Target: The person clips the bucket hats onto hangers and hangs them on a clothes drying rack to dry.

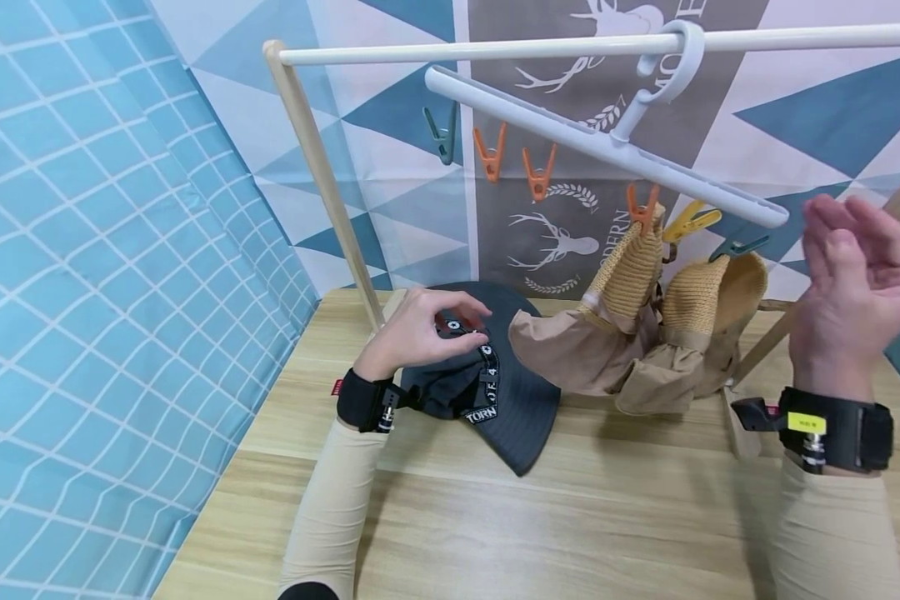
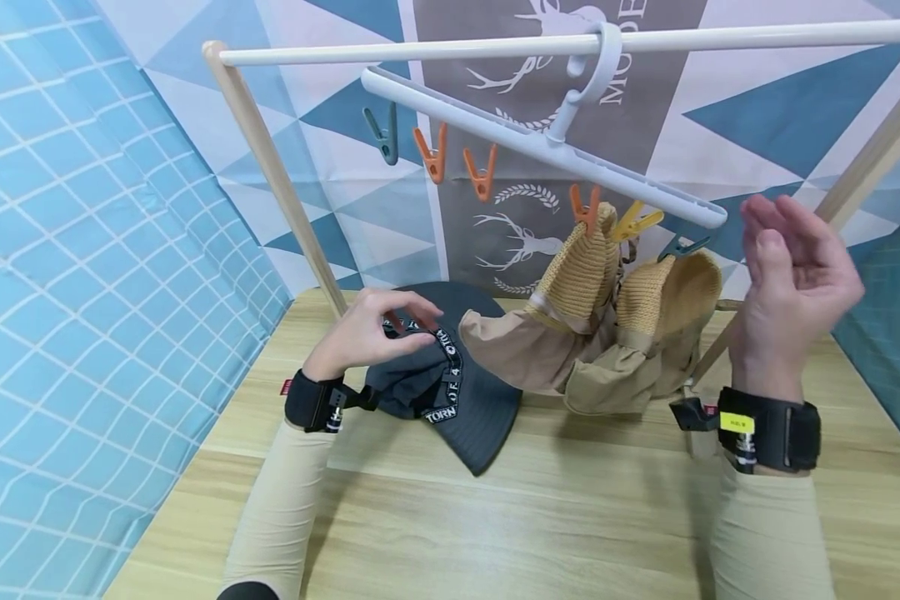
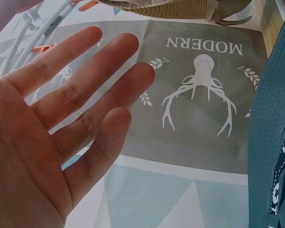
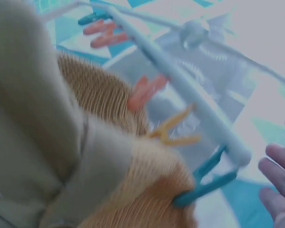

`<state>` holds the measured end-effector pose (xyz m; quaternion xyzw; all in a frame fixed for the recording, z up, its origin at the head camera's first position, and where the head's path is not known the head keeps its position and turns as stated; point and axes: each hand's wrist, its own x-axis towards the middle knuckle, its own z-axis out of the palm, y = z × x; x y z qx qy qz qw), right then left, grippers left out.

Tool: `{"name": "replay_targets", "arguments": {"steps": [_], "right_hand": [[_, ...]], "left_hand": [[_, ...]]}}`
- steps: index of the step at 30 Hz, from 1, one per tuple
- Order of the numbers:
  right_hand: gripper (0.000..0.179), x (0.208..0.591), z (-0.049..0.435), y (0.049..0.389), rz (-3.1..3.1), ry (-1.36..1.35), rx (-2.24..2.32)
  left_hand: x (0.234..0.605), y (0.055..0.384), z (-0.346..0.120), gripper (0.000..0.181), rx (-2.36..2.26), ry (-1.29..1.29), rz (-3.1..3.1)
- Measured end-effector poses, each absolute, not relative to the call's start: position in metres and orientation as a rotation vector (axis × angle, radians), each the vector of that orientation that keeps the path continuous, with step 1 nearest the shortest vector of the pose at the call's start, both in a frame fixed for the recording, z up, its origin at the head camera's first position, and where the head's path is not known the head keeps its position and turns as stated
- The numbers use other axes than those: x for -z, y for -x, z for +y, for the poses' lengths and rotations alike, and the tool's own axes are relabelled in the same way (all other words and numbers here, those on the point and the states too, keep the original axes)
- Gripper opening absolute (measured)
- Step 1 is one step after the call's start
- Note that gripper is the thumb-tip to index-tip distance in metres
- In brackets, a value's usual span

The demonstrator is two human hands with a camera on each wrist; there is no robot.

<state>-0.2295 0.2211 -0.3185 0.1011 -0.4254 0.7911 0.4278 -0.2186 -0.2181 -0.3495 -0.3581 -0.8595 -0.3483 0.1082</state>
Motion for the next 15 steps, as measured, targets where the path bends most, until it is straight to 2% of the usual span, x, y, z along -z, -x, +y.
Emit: {"name": "replay_targets", "arguments": {"steps": [10, 15], "right_hand": [[0.021, 0.304, 0.196, 0.182, -1.101, -0.448, -1.92], [0.022, 0.298, 0.177, 0.171, -1.199, -0.522, -1.67]], "left_hand": [[0.35, 0.22, -0.216, 0.025, 1.021, 1.064, -2.513], [0.35, 0.22, -0.217, 0.026, 1.034, 1.057, -2.529]]}}
